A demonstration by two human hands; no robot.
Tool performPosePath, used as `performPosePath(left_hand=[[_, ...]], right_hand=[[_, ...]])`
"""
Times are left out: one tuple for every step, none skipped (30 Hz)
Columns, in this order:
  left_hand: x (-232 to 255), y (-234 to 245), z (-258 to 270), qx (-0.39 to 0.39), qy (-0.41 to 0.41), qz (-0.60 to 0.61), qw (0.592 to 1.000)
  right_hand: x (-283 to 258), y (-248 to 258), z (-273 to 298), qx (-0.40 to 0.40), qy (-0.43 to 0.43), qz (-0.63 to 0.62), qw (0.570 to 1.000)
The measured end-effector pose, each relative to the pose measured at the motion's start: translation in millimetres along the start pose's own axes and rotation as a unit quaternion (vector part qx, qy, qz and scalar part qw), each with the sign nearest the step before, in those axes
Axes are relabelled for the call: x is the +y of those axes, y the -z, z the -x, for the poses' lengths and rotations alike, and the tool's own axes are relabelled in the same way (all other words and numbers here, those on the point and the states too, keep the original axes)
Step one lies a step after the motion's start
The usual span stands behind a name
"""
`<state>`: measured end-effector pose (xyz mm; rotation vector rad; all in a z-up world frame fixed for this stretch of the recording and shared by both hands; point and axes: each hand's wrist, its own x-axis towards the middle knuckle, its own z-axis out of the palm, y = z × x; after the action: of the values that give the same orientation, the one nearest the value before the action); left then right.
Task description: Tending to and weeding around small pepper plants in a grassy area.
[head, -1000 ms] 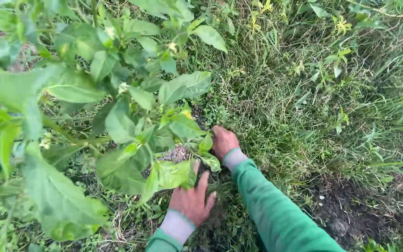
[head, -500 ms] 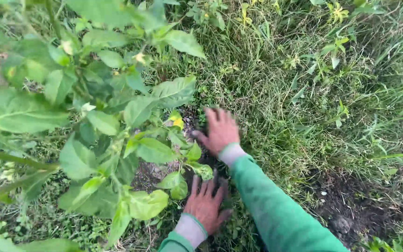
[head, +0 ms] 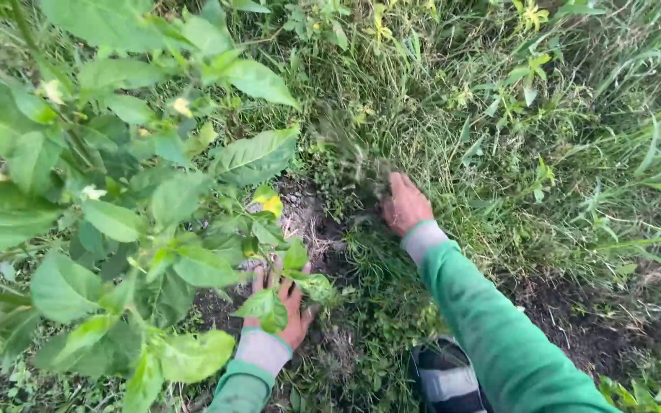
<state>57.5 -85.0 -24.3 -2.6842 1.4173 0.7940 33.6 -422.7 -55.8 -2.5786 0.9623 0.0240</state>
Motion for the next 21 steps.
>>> performPosePath(left_hand=[[3.1, -0.1, 2.1, 0.023, 0.001, 0.031, 0.999], [4.5, -5.8, 1.2, 0.021, -0.001, 0.031, 0.999], [6.1, -11.2, 0.2, 0.037, -0.005, 0.036, 0.999], [6.3, -15.2, -2.3, 0.057, -0.009, 0.038, 0.998], [6.2, -14.0, -3.2, 0.059, -0.01, 0.035, 0.998], [7.7, -14.3, -3.5, 0.064, -0.005, 0.031, 0.997], [8.6, -14.7, -4.1, 0.069, -0.001, 0.027, 0.997], [7.2, -14.4, -5.6, 0.067, 0.0, 0.028, 0.997], [5.8, -14.5, -6.1, 0.071, 0.005, 0.024, 0.997], [6.8, -16.0, -2.9, 0.074, 0.01, 0.022, 0.997], [7.7, -24.6, 2.4, 0.07, 0.01, 0.023, 0.997], [3.2, -27.8, -2.6, 0.084, 0.003, 0.022, 0.996], [-1.7, -30.7, -7.7, 0.097, -0.003, 0.021, 0.995], [-6.8, -59.6, -15.0, 0.097, -0.001, 0.022, 0.995], [-11.8, -89.4, -22.0, 0.103, 0.011, 0.06, 0.993], [-15.4, -121.2, -25.6, 0.104, 0.019, 0.099, 0.989], [-9.5, -95.6, -11.8, 0.099, 0.018, 0.101, 0.99], [-6.3, -63.8, -11.7, 0.088, 0.027, 0.108, 0.99], [-2.6, -32.2, -10.8, 0.076, 0.036, 0.116, 0.99], [6.5, -38.6, -10.5, 0.072, 0.033, 0.117, 0.99], [15.4, -45.6, -10.4, 0.043, 0.017, 0.121, 0.992]], right_hand=[[2.3, 5.2, 9.0, 0.006, 0.118, 0.025, 0.993], [-27.8, 13.7, 15.3, 0.005, 0.116, 0.026, 0.993], [-57.8, 22.4, 21.0, -0.007, 0.188, 0.09, 0.978], [-89.4, 32.2, 24.6, -0.014, 0.259, 0.152, 0.954], [-95.2, 18.1, 20.4, -0.01, 0.259, 0.151, 0.954], [-99.6, 3.2, 17.1, -0.039, 0.259, 0.172, 0.95], [-104.1, -12.2, 13.5, -0.067, 0.259, 0.192, 0.944], [-101.1, -15.0, 6.2, -0.068, 0.259, 0.192, 0.944], [-98.3, -17.9, -0.1, -0.115, 0.232, 0.21, 0.943], [-94.1, -20.8, -1.9, -0.163, 0.204, 0.228, 0.938], [-76.9, -31.9, 1.9, -0.166, 0.203, 0.228, 0.938], [-64.0, -40.2, -7.1, -0.173, 0.18, 0.221, 0.943], [-51.6, -48.4, -16.6, -0.179, 0.158, 0.214, 0.947], [-43.9, -35.3, -15.4, -0.18, 0.16, 0.214, 0.947], [-35.7, -22.8, -13.7, -0.149, 0.074, 0.179, 0.97], [-24.9, -11.5, -7.0, -0.12, -0.017, 0.142, 0.982], [-25.6, 4.1, 4.3, -0.124, -0.02, 0.142, 0.982], [-28.2, 25.0, 1.6, -0.122, -0.012, 0.175, 0.977], [-30.5, 46.0, -0.3, -0.119, -0.005, 0.208, 0.971], [-34.3, 53.6, 13.8, -0.122, -0.009, 0.208, 0.97], [-38.0, 60.6, 27.6, -0.085, 0.102, 0.167, 0.977]])
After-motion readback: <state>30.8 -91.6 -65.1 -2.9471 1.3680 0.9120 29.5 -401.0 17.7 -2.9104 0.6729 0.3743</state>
